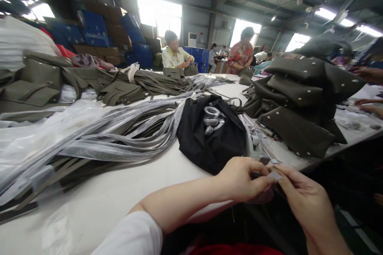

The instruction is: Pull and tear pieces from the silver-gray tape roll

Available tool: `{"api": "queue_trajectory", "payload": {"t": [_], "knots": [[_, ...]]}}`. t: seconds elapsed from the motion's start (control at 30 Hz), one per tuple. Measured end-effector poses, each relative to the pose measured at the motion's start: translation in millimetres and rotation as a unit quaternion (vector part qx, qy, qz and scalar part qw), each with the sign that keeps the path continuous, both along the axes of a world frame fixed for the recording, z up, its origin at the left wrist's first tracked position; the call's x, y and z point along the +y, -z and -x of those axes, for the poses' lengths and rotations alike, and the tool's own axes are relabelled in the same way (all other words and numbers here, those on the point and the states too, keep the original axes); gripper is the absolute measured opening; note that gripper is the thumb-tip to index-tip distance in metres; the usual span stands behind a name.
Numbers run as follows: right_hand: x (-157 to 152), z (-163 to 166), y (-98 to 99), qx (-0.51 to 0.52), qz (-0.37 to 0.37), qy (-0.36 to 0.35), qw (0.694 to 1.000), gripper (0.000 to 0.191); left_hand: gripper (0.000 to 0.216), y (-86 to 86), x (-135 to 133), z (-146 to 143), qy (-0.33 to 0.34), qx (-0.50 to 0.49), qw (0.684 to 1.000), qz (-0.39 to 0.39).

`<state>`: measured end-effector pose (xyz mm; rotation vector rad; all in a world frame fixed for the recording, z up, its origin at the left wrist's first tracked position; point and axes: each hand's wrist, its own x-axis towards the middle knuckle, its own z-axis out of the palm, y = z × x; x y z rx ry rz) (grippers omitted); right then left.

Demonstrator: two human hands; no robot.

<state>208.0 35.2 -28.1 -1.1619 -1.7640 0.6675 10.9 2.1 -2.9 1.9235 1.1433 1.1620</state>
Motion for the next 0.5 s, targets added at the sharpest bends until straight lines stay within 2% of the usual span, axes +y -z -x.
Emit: {"api": "queue_trajectory", "payload": {"t": [0.1, 0.23, 0.3, 0.37, 0.43, 0.5], "knots": [[-0.5, -2.0, -8.5, 0.032, 0.069, -0.054, 0.996, 0.035, 0.028, -0.9, 0.3, -0.5, -0.026, -0.009, 0.999, 0.021], [-2.9, -3.5, -19.2, 0.055, 0.113, -0.053, 0.991, 0.034, 0.026, 1.3, 1.0, 1.5, -0.037, -0.019, 0.999, 0.031], [-2.1, -3.2, -22.6, 0.065, 0.148, -0.050, 0.986, 0.036, 0.032, 3.8, 1.3, 2.2, -0.029, -0.019, 0.999, 0.017], [0.4, -2.4, -24.9, 0.066, 0.179, -0.076, 0.979, 0.037, 0.036, 6.7, 1.6, 2.0, -0.013, -0.018, 1.000, 0.008], [2.6, -1.7, -26.3, 0.030, 0.185, -0.117, 0.975, 0.035, 0.035, 9.1, 2.4, 1.2, -0.003, -0.010, 1.000, 0.010], [2.8, -1.5, -26.4, -0.043, 0.135, -0.135, 0.981, 0.029, 0.034, 10.4, 3.9, 0.7, -0.005, 0.001, 1.000, 0.013]]}}
